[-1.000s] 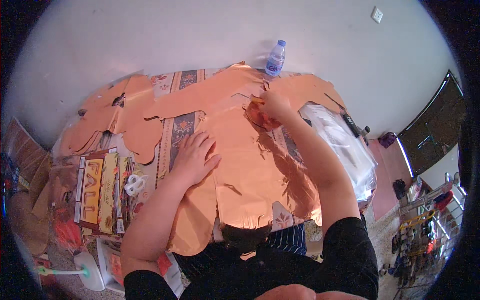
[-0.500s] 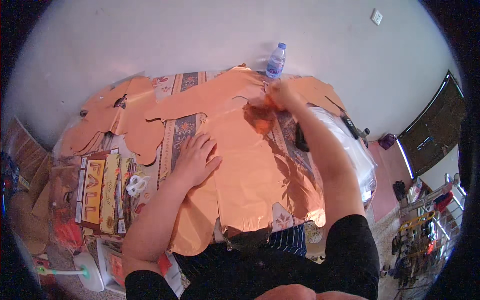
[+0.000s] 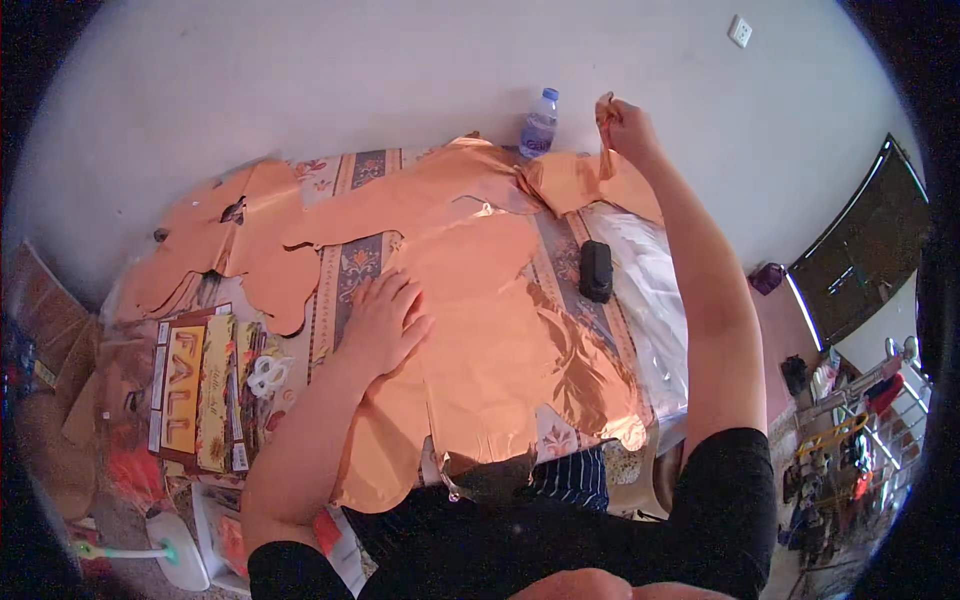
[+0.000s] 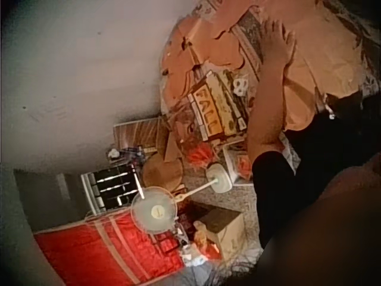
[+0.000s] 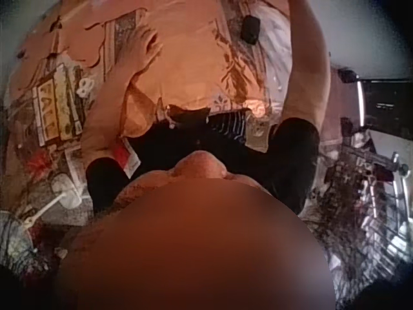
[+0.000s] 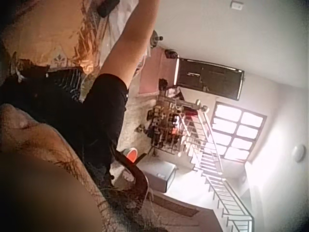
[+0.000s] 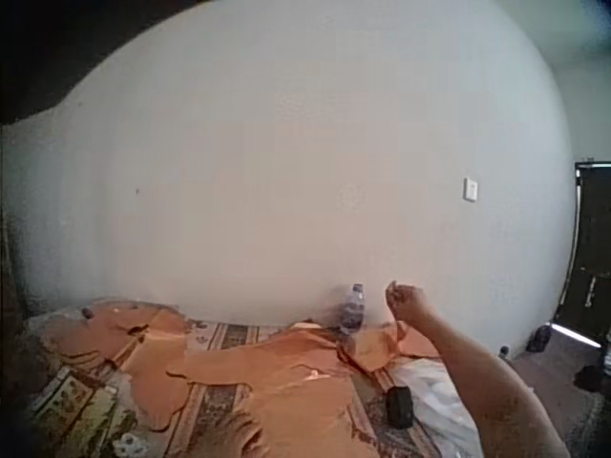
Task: The person folds rose gold foil alphabet balloons by hand on a table.
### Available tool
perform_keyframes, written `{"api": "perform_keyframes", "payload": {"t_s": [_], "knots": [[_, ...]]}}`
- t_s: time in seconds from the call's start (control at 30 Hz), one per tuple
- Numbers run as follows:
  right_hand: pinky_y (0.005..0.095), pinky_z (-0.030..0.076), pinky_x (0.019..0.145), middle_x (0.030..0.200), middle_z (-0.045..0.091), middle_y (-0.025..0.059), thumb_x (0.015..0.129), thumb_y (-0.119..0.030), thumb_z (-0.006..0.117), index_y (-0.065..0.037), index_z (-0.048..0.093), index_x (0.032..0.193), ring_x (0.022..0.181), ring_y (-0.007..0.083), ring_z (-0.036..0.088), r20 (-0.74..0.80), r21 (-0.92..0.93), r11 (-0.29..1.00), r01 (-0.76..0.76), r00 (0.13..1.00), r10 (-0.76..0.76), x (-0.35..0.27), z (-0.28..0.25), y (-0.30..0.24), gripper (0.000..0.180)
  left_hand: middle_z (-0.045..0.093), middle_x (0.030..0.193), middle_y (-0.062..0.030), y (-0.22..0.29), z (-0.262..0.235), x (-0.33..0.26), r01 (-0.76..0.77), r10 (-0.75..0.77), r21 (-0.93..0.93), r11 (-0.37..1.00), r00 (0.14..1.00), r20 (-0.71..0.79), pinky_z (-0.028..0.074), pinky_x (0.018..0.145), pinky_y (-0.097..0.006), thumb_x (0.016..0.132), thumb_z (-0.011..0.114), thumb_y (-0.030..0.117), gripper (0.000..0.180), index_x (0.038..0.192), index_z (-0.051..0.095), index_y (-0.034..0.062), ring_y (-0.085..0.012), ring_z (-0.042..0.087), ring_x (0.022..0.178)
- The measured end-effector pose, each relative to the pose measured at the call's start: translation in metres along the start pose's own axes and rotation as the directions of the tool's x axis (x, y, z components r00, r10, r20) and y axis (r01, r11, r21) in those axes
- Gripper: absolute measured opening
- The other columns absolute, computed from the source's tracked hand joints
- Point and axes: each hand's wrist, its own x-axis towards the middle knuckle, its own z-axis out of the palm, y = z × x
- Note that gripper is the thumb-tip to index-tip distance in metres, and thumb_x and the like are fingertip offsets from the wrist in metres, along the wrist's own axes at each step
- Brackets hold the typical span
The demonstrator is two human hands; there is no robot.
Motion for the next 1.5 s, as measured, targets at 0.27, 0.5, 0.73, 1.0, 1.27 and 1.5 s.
{"api": "perform_keyframes", "payload": {"t_s": [0.27,0.5,0.73,1.0,1.27,1.5], "knots": [[0.0338,0.048,0.065,0.079,0.063,0.0146,0.086,-0.007,0.057,-0.004,0.058,0.093,0.072,0.0270,0.061,0.110,0.177,0.972,0.152,0.979,-0.173,-0.027,-0.038,-0.191,0.008,0.049,0.129,-0.0184,0.000,-0.013,-0.012,0.060,-0.060,0.079,0.995,0.998,-0.010,0.030,0.106,-0.048,0.085,0.060,0.034,0.048,0.119,0.054,0.0021,-0.0355,0.041,0.125],[0.0401,0.048,0.064,0.079,0.058,0.0133,0.074,-0.001,0.058,-0.003,0.058,0.091,0.075,0.0337,0.059,0.198,0.358,0.758,0.546,0.749,-0.633,-0.107,-0.044,-0.259,0.017,0.044,0.136,-0.0140,-0.003,-0.008,-0.012,0.113,-0.114,0.025,0.993,0.992,0.048,0.021,0.111,-0.052,0.085,0.058,0.036,0.049,0.124,0.051,0.0058,-0.0313,0.034,0.133],[0.0384,0.048,0.071,0.082,0.057,0.0087,0.071,-0.013,0.057,-0.003,0.058,0.089,0.079,0.0276,0.060,0.345,0.519,0.621,0.587,0.521,-0.781,-0.183,-0.019,-0.264,0.021,0.046,0.133,-0.0176,0.007,-0.014,-0.008,0.084,-0.086,0.082,0.993,0.996,0.021,0.028,0.107,-0.048,0.086,0.060,0.031,0.047,0.123,0.053,0.0024,-0.0345,0.038,0.129],[0.0328,0.047,0.075,0.087,0.056,0.0041,0.070,-0.024,0.059,-0.006,0.057,0.092,0.082,0.0210,0.058,0.334,0.396,0.569,0.721,0.464,-0.820,-0.221,-0.020,-0.273,0.028,0.045,0.134,-0.0173,-0.001,-0.008,-0.010,0.068,-0.068,0.069,0.995,0.998,-0.004,0.022,0.110,-0.051,0.087,0.056,0.034,0.046,0.121,0.051,0.0032,-0.0328,0.035,0.132],[0.0308,0.046,0.070,0.085,0.056,0.0021,0.070,-0.025,0.063,-0.008,0.057,0.092,0.077,0.0179,0.057,0.387,0.310,0.703,0.640,0.591,-0.708,-0.236,-0.033,-0.279,0.028,0.046,0.131,-0.0174,-0.002,-0.005,-0.010,0.082,-0.082,0.087,0.993,0.997,-0.002,0.023,0.110,-0.051,0.086,0.056,0.033,0.045,0.120,0.051,0.0032,-0.0330,0.037,0.129],[0.0311,0.045,0.062,0.081,0.053,0.0030,0.070,-0.022,0.060,-0.009,0.055,0.087,0.072,0.0178,0.057,0.476,0.262,0.746,0.612,0.591,-0.651,-0.241,-0.045,-0.284,0.021,0.047,0.129,-0.0184,-0.001,-0.008,-0.006,0.078,-0.081,0.091,0.993,0.996,0.031,0.028,0.107,-0.049,0.084,0.059,0.030,0.045,0.119,0.051,0.0017,-0.0351,0.039,0.127]]}}
